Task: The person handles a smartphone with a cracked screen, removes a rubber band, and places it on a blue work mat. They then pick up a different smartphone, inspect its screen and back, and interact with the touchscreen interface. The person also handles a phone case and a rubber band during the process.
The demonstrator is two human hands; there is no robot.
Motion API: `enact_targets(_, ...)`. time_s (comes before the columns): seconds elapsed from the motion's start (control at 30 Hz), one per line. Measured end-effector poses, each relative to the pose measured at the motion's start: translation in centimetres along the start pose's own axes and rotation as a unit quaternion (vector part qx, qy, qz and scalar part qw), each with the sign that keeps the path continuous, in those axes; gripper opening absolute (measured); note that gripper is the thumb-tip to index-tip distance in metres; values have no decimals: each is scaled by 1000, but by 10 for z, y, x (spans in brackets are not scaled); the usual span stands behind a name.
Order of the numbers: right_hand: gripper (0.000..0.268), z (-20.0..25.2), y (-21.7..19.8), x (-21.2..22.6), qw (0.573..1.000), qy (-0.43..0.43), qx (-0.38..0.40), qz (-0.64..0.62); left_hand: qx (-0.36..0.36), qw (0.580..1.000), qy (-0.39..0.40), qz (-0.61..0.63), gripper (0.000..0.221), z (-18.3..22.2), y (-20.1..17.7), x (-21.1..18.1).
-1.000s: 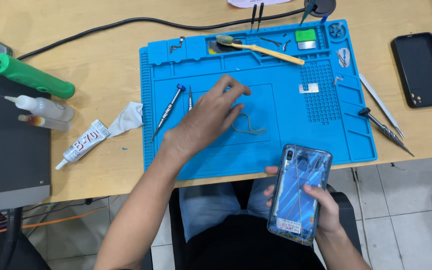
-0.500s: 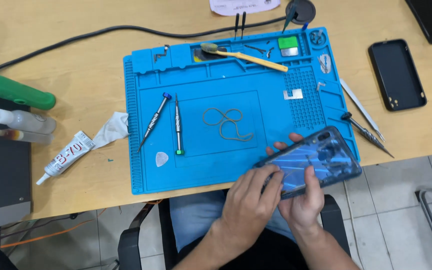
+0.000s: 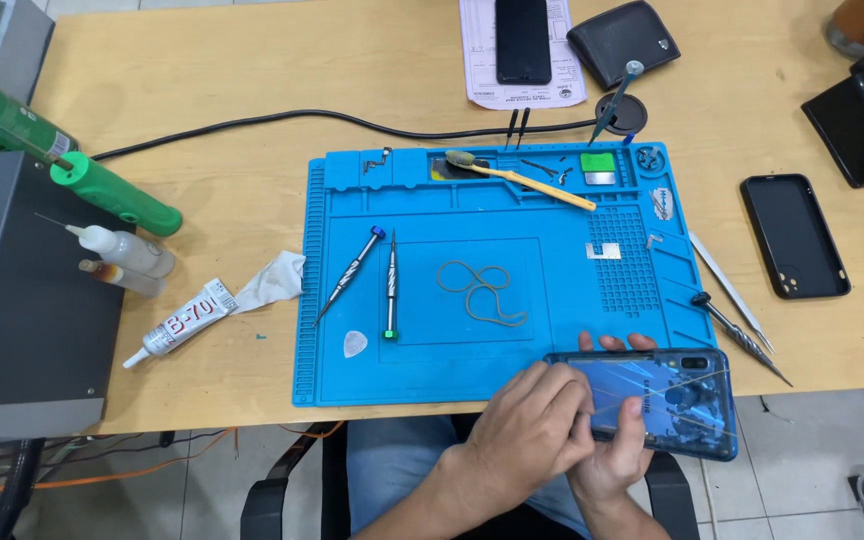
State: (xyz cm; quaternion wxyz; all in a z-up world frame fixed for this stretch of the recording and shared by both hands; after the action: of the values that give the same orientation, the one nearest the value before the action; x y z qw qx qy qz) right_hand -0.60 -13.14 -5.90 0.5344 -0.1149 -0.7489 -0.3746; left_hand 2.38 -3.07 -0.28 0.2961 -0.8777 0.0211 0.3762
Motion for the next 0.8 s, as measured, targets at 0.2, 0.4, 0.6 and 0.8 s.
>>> enact_targets(0.2, 54, -21, -7, 11, 988, 70, -79, -109, 63, 961, -121, 242, 4, 18, -7, 19)
enact_targets(0.4, 67, 7, -19, 8, 947, 261, 127, -141, -1, 962, -204, 183, 13, 10, -54, 47)
enact_targets(0.6, 72, 33, -26, 16, 898, 295, 212, -248, 32, 943, -263, 200, 13, -1, -76, 51)
enact_targets(0.8, 90, 17, -60, 25, 954, 281, 95, -33, -35, 914, -288, 284, 20, -10, -67, 60)
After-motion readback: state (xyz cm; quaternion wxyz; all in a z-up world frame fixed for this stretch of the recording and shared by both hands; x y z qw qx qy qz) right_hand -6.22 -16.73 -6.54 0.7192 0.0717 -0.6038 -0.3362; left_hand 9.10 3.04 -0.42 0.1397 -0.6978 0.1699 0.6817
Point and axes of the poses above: each hand's wrist, its own z-axis away from the middle knuckle, its own y-axis out of the palm, x = y × z, the point moved 4 cm from there along -z, towards the middle knuckle, and after that the axes turned 8 degrees about z, right-handed, at the moved point
